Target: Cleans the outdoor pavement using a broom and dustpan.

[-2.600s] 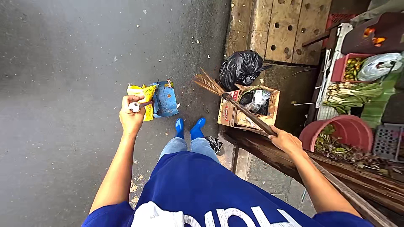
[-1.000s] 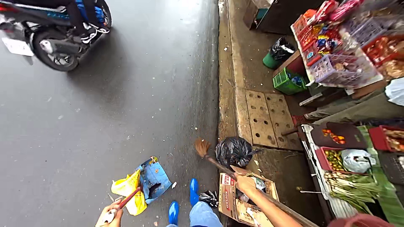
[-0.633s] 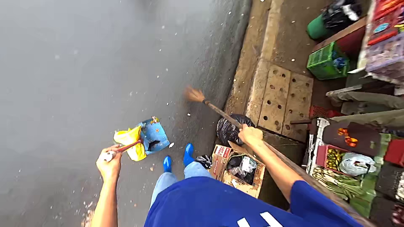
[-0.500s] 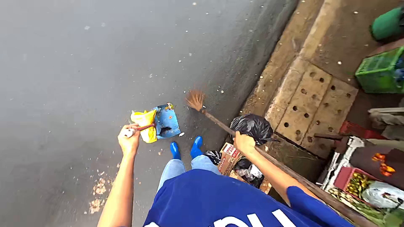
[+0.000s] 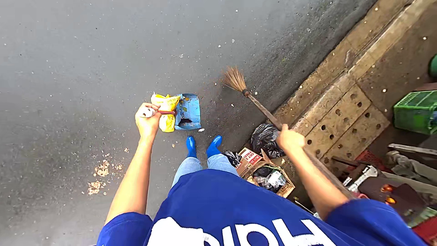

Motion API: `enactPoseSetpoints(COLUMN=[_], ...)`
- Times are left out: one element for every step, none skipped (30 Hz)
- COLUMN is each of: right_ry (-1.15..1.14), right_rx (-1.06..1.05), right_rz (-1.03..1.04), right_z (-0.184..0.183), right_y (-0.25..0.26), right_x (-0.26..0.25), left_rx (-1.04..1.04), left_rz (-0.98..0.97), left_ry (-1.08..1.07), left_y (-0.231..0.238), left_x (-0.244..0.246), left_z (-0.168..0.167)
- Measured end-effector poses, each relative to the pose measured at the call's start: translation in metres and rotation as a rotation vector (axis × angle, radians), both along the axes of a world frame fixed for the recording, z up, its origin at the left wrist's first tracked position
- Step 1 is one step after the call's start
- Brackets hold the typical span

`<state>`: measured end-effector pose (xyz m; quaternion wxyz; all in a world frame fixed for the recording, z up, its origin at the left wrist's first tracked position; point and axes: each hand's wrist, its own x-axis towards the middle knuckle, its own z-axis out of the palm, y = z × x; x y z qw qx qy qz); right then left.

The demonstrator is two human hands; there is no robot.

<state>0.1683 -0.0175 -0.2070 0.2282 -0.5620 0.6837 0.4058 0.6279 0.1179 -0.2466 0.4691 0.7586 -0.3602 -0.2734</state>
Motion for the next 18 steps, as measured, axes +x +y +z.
enactPoseSetpoints(right_ry=[0.019, 0.018, 0.000, -0.031, -0.059, -0.098, -0.150, -0.179, -0.174, -0.118, -0.047, -0.005, -0.014, -0.041, -0.056, -0.064, -0.071, -0.075], right_rx=[0.057, 0.130, 0.182, 0.180, 0.131, 0.069, 0.025, -0.003, -0.016, -0.022, -0.034, -0.049, -0.060, -0.047, -0.008, 0.047, 0.097, 0.131], right_rz=[0.041, 0.095, 0.122, 0.106, 0.067, 0.021, -0.035, -0.075, -0.095, -0.097, -0.093, -0.096, -0.108, -0.112, -0.074, -0.044, -0.035, -0.055], right_z=[-0.016, -0.023, -0.020, -0.010, 0.006, 0.023, 0.039, 0.050, 0.053, 0.045, 0.028, 0.004, -0.019, -0.028, -0.028, -0.022, -0.011, 0.004], right_y=[0.010, 0.019, 0.032, 0.047, 0.060, 0.074, 0.084, 0.092, 0.095, 0.097, 0.101, 0.106, 0.113, 0.122, 0.131, 0.140, 0.149, 0.157], right_x=[0.007, 0.007, -0.003, -0.028, -0.058, -0.083, -0.097, -0.104, -0.105, -0.101, -0.097, -0.091, -0.080, -0.064, -0.047, -0.030, -0.022, -0.023], left_rx=[-0.003, -0.005, -0.002, 0.007, 0.021, 0.042, 0.078, 0.118, 0.148, 0.179, 0.217, 0.259, 0.274, 0.270, 0.276, 0.275, 0.267, 0.268], left_rz=[-0.017, -0.035, -0.059, -0.077, -0.080, -0.070, -0.052, -0.027, -0.009, -0.008, -0.028, -0.064, -0.108, -0.147, -0.173, -0.192, -0.205, -0.205], left_ry=[0.001, 0.002, -0.002, -0.008, -0.022, -0.042, -0.069, -0.094, -0.118, -0.135, -0.135, -0.140, -0.156, -0.172, -0.182, -0.188, -0.197, -0.193], left_y=[0.001, 0.002, 0.004, 0.007, 0.009, 0.011, 0.018, 0.027, 0.033, 0.033, 0.031, 0.029, 0.025, 0.024, 0.026, 0.025, 0.022, 0.022], left_x=[-0.003, -0.001, 0.008, 0.016, 0.022, 0.025, 0.026, 0.024, 0.018, 0.011, 0.002, -0.006, -0.012, -0.017, -0.023, -0.025, -0.023, -0.024], left_z=[-0.003, -0.004, -0.003, -0.002, 0.001, 0.009, 0.020, 0.030, 0.036, 0.040, 0.041, 0.039, 0.035, 0.028, 0.022, 0.018, 0.014, 0.011])
